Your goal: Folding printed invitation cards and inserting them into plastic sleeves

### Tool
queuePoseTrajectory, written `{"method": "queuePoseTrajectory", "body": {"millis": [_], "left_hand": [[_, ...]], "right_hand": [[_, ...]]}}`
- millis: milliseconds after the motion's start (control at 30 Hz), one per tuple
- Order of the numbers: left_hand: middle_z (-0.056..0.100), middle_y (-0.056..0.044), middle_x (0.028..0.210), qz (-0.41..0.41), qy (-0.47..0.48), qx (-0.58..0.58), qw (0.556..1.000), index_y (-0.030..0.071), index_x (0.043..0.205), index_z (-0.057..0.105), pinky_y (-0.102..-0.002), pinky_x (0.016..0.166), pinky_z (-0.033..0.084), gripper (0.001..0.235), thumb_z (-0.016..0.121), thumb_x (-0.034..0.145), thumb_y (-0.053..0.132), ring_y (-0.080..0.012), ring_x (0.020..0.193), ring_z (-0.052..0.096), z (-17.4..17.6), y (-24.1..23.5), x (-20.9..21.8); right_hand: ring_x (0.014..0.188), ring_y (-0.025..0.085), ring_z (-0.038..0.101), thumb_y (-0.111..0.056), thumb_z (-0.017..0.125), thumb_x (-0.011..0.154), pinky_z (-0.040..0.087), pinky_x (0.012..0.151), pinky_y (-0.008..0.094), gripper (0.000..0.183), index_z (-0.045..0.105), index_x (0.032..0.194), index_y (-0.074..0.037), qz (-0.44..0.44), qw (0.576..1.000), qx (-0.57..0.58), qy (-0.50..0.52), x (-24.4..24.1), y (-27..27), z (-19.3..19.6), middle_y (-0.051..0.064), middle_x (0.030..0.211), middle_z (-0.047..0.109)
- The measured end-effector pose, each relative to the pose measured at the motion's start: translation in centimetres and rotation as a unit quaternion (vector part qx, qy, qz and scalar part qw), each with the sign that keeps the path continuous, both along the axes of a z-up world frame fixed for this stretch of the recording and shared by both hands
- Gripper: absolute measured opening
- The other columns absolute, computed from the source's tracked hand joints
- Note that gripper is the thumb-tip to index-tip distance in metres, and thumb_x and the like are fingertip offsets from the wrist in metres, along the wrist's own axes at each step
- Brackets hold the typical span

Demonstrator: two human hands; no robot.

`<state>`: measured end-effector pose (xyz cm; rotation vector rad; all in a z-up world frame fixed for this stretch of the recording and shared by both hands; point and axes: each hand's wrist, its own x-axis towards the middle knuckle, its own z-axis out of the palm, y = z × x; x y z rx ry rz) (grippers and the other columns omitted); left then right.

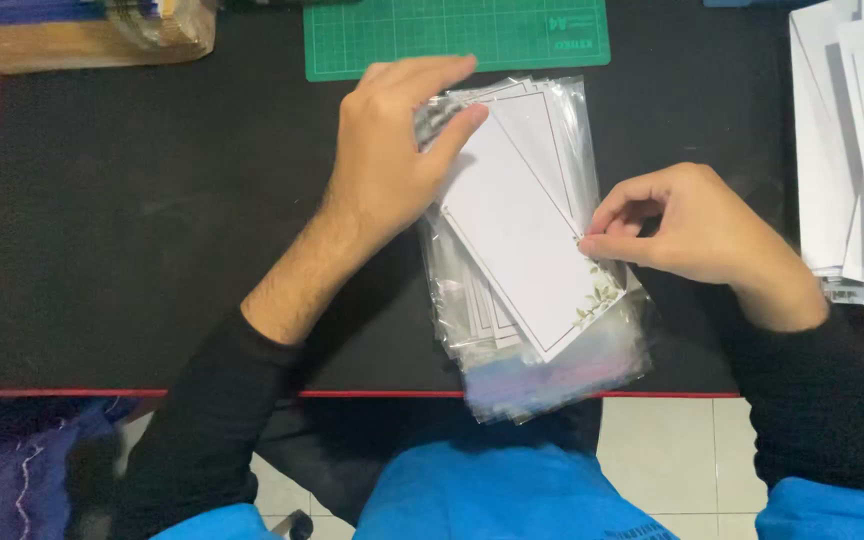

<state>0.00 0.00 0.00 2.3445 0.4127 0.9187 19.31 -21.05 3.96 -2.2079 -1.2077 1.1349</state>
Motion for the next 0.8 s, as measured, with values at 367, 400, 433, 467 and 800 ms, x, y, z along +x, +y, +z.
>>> {"method": "queuePoseTrajectory", "body": {"millis": [367,400,433,467,800], "left_hand": [[0.036,-0.016,0.163,0.116,0.159,-0.613,0.765,0.010,0.159,0.019,-0.040,0.111,0.048,0.111,0.078,0.070,0.041,-0.0253,0.143,0.052,2.7,-6.7,-5.8],[0.031,-0.020,0.165,0.097,0.146,-0.642,0.746,0.012,0.161,0.009,-0.043,0.110,0.049,0.120,0.079,0.068,0.039,-0.0294,0.142,0.053,3.1,-7.1,-5.5],[0.031,-0.020,0.165,0.097,0.146,-0.643,0.745,0.012,0.161,0.009,-0.043,0.110,0.049,0.120,0.079,0.068,0.039,-0.0294,0.142,0.053,3.3,-7.2,-5.0],[0.036,-0.015,0.163,0.111,0.156,-0.650,0.735,0.012,0.161,0.010,-0.040,0.109,0.050,0.122,0.080,0.065,0.038,-0.0262,0.138,0.057,3.5,-7.2,-4.5],[0.077,-0.014,0.125,0.102,0.101,-0.711,0.688,-0.001,0.127,0.067,-0.030,0.100,0.057,0.057,0.074,0.073,0.018,-0.0219,0.112,0.074,5.4,-6.6,-3.7]], "right_hand": [[0.090,0.019,0.067,-0.012,0.073,0.083,0.060,0.077,0.032,0.085,0.036,0.160,-0.006,-0.109,0.987,0.056,0.105,-0.6,-0.1,-0.8,0.013,0.125,0.059],[0.089,0.017,0.066,-0.012,0.072,0.083,0.057,0.081,0.031,0.086,0.035,0.161,-0.005,-0.113,0.982,0.059,0.139,-0.6,-0.1,-1.2,0.011,0.127,0.059],[0.089,0.017,0.066,-0.012,0.072,0.083,0.057,0.081,0.031,0.086,0.035,0.161,-0.005,-0.113,0.982,0.057,0.139,-0.7,-0.1,-1.5,0.011,0.127,0.059],[0.090,0.016,0.063,-0.014,0.072,0.083,0.057,0.080,0.030,0.088,0.034,0.161,-0.004,-0.101,0.984,0.053,0.134,-0.7,-0.1,-1.7,0.010,0.129,0.057],[0.100,0.015,0.062,-0.023,0.071,0.082,0.054,0.090,0.031,0.087,0.037,0.160,-0.004,-0.086,0.988,0.014,0.124,-1.5,0.2,-0.5,0.004,0.139,0.057]]}}
